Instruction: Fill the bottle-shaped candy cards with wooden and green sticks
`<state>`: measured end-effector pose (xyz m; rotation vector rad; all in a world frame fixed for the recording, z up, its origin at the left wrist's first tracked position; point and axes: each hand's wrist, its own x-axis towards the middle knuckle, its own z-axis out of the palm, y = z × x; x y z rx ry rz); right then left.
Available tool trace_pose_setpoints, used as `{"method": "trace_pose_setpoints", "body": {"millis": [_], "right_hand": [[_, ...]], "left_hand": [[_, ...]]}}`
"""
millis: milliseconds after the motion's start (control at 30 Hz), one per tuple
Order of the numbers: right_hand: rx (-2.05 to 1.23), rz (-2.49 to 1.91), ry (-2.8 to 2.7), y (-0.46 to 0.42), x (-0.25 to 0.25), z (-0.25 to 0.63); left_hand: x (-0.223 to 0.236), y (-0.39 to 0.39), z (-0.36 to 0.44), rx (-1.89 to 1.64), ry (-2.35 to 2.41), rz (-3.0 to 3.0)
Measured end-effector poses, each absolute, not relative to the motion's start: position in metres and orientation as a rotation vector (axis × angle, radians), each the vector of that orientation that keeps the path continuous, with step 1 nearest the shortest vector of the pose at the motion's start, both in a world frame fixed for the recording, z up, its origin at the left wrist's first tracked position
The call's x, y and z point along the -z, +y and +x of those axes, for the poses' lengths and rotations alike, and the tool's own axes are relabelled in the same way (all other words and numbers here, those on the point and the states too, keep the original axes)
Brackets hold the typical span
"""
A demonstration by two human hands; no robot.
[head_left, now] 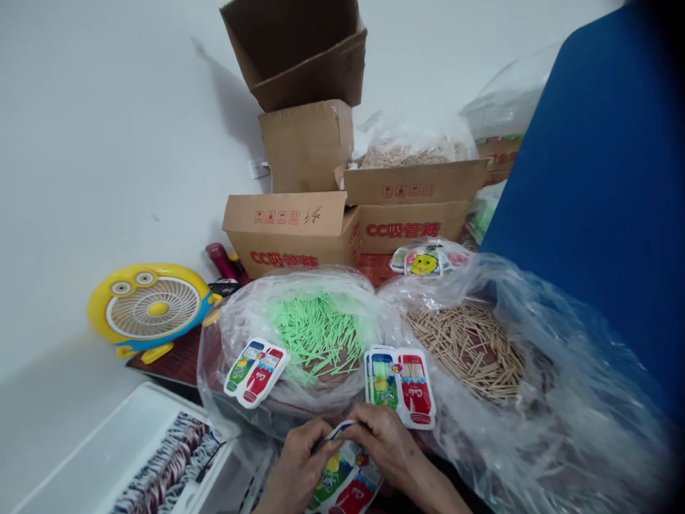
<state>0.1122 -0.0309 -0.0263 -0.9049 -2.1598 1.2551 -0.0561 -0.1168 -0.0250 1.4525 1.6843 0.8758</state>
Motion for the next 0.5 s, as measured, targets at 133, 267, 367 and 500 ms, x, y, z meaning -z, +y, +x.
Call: {"method": "trace_pose_setpoints", "body": {"millis": [133, 267, 367, 500], "right_hand": [[-1.220, -0.884, -2.158, -0.029, 0.033, 0.115], [-1.221, -0.888, -2.147, -0.028, 0.039, 0.115], [-1.213, -0.906, -2.149, -0.027, 0.038, 0.112], [-1.237, -0.868, -2.157, -0.026, 0.032, 0.105]], "left_hand": [[0.028, -0.114, -0.054, -0.874, 1.708, 1.452], [0.030, -0.114, -0.053, -0.887, 1.658, 1.390], [0.030, -0.114, -0.054, -0.909, 1.617, 1.302], [0.026, -0.116, -0.058, -0.929, 1.653, 1.266]]}}
